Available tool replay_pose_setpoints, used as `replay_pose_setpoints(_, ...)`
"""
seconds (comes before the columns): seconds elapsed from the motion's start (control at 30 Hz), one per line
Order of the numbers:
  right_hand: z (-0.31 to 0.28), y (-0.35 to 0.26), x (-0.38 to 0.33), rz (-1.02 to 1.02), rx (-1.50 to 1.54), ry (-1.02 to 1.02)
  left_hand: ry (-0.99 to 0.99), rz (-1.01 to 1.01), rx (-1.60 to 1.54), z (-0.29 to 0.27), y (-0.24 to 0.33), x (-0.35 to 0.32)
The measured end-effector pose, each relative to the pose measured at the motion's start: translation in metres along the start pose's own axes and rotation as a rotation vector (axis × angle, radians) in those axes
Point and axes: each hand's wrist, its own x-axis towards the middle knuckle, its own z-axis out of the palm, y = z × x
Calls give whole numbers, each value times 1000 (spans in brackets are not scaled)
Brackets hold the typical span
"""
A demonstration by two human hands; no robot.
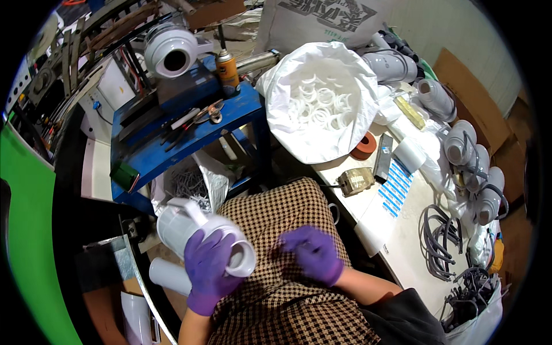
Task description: The person repeatedly inserts a white plastic liner into a white cylindrical container, then attaches a grey handle to the top. The person places the assembled unit on a nearby table and repeats the process with additional containers and liners.
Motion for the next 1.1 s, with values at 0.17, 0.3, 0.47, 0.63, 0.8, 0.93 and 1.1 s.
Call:
replay_pose_setpoints(0.17, -104, 28, -18, 837, -927, -194, 23, 29, 28, 2, -2, -10)
replay_pose_setpoints(0.3, -107, 36, 4, 1139, -765, -302, -77, 144, 21, 0, 5, -5)
replay_pose_setpoints(0.47, -108, 70, 15, 1084, -594, -321, -3, 64, 71, -2, 11, -2)
replay_pose_setpoints(0.63, -125, 124, -31, 975, -544, -189, -24, 115, 31, 3, 10, 4)
replay_pose_setpoints(0.8, -65, 49, -4, 733, -1070, -231, 175, 185, 141, 21, -8, -17)
replay_pose_setpoints(0.93, -75, -32, 71, 303, -976, -343, 0, 143, 32, -14, -1, 1)
replay_pose_setpoints(1.1, -161, -3, 207, 244, -1233, -265, -143, 422, -15, -5, -11, 20)
